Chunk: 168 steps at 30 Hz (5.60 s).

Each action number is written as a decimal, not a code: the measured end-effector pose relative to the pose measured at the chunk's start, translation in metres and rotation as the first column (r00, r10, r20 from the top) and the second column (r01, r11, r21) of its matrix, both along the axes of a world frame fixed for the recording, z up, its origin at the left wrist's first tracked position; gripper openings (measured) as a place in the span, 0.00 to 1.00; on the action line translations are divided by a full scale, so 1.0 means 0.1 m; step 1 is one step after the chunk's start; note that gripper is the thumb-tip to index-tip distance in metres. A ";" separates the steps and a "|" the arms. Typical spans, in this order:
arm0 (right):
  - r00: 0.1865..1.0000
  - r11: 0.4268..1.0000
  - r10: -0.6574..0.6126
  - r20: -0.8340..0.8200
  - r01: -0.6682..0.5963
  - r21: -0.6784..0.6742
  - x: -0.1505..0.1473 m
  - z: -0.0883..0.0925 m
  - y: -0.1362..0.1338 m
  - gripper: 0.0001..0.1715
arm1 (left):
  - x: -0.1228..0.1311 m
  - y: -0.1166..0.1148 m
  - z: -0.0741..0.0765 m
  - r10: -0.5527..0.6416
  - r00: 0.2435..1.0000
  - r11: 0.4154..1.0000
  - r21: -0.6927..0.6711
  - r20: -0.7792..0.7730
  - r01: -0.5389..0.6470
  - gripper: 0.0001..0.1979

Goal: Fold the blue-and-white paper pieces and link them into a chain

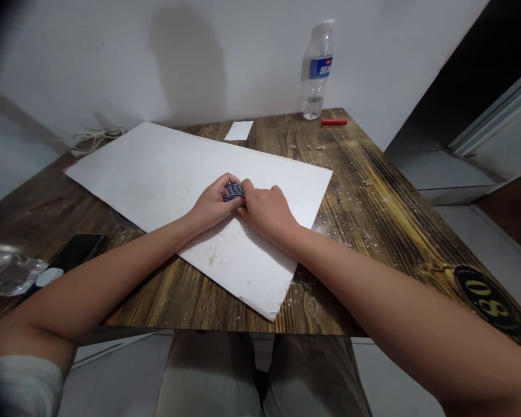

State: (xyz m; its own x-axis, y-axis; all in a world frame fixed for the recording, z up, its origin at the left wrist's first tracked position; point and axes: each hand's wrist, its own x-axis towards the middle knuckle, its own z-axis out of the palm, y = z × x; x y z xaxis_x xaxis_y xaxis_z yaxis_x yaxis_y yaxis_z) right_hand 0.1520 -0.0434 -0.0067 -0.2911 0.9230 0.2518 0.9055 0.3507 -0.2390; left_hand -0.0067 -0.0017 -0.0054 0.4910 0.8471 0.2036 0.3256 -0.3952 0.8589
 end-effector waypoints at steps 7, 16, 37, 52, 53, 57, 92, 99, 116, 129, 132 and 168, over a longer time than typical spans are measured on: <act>1.000 1.000 0.022 0.011 -0.022 -0.013 0.01 0.01 0.00 0.15 | 0.00 0.01 -0.02 0.002 1.000 1.000 0.003 -0.005 -0.002 0.10; 1.000 0.999 0.023 -0.018 -0.024 -0.033 0.01 0.02 0.00 0.18 | 0.00 0.02 -0.02 0.026 0.999 1.000 0.013 0.028 -0.026 0.10; 0.946 0.995 -0.096 -0.310 0.089 -0.034 0.01 0.00 -0.01 0.19 | 0.02 0.03 -0.04 0.248 0.892 0.948 -0.283 0.377 -0.144 0.13; 0.909 0.998 -0.064 -0.411 0.061 -0.021 0.02 -0.01 0.00 0.08 | 0.03 0.01 -0.01 0.157 0.910 0.945 -0.326 0.384 -0.026 0.11; 0.904 0.998 -0.070 -0.421 0.066 -0.025 0.02 -0.01 0.00 0.08 | 0.03 0.00 -0.01 0.147 0.911 0.945 -0.327 0.385 -0.014 0.10; 0.897 0.995 -0.096 -0.432 0.092 -0.029 0.03 0.00 0.00 0.06 | 0.04 -0.01 -0.01 0.112 0.915 0.938 -0.346 0.388 0.032 0.11; 0.848 0.993 -0.081 -0.524 0.111 0.026 0.01 0.05 -0.04 0.09 | 0.04 0.01 0.04 0.239 0.864 0.916 -0.398 0.442 -0.050 0.10; 0.833 0.996 0.092 -0.545 -0.077 0.050 0.01 0.05 -0.05 0.06 | 0.04 0.03 0.02 0.245 0.833 0.916 -0.401 0.496 -0.030 0.10; 0.912 0.935 0.345 -0.221 -0.354 -0.004 -0.03 0.00 -0.03 0.13 | 0.05 0.03 0.01 0.269 0.819 0.912 -0.407 0.506 -0.048 0.07; 0.936 0.973 0.213 -0.282 -0.176 0.152 -0.02 0.02 -0.03 0.14 | 0.05 -0.01 0.03 0.228 0.841 0.923 -0.385 0.492 -0.025 0.09; 0.928 0.980 0.159 -0.338 -0.108 0.164 -0.01 0.03 -0.04 0.11 | 0.05 -0.04 0.04 0.217 0.859 0.919 -0.393 0.464 -0.020 0.09; 0.905 1.000 -0.017 -0.425 0.013 -0.012 -0.02 0.02 -0.04 0.10 | 0.08 -0.12 0.04 0.140 0.898 0.912 -0.407 0.418 0.048 0.06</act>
